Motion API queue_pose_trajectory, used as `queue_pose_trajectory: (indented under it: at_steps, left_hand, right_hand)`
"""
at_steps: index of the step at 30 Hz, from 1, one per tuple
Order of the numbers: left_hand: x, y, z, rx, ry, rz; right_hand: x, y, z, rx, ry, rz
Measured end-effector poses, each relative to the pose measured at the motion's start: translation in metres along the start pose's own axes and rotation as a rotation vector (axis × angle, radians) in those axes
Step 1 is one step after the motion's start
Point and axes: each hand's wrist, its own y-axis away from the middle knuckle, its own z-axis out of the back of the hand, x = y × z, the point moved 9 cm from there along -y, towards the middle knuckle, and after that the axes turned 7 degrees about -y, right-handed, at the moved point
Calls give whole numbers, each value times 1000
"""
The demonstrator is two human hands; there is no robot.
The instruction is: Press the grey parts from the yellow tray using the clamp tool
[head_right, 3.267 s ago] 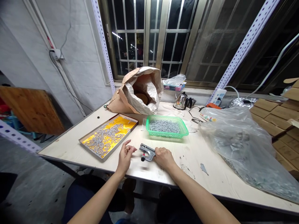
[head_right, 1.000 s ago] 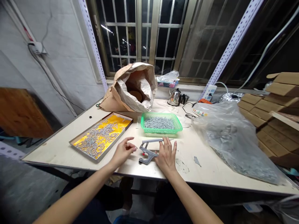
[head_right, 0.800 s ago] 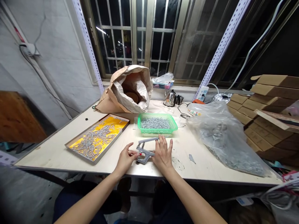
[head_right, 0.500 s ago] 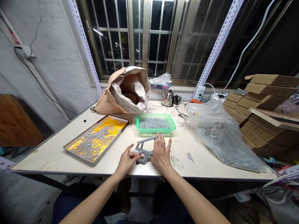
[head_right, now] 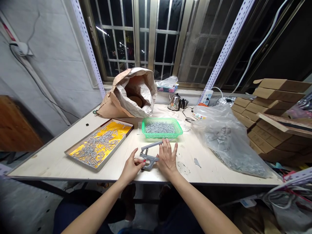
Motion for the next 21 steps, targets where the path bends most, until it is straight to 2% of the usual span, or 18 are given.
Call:
queue_pose_trajectory:
  at_steps: [3,8,10,12,16,19,21]
  left_hand:
    - [0,0,2,-21,52,-7]
    - [-2,1,27,-242,134,-74]
    - [0,2,34,-299,140,-67]
    - [2,2,35,-304,129,-57]
    - [4,-1,26,-209,72,-27]
    - [2,-2,21,-168,7,-37]
    - [0,-2,20,-168,-28,-45]
  right_hand:
    - [-1,-6,0,13,-25,74]
    - [-14,-13,-38,353,7,97]
    - [-13,-16,-47,409,14,105]
    - [-9,-19,-52,426,19,109]
    - [3,-28,-46,402,26,130]
    - [8,-35,-31,322,28,144]
    - [12,-39,-17,210,20,167]
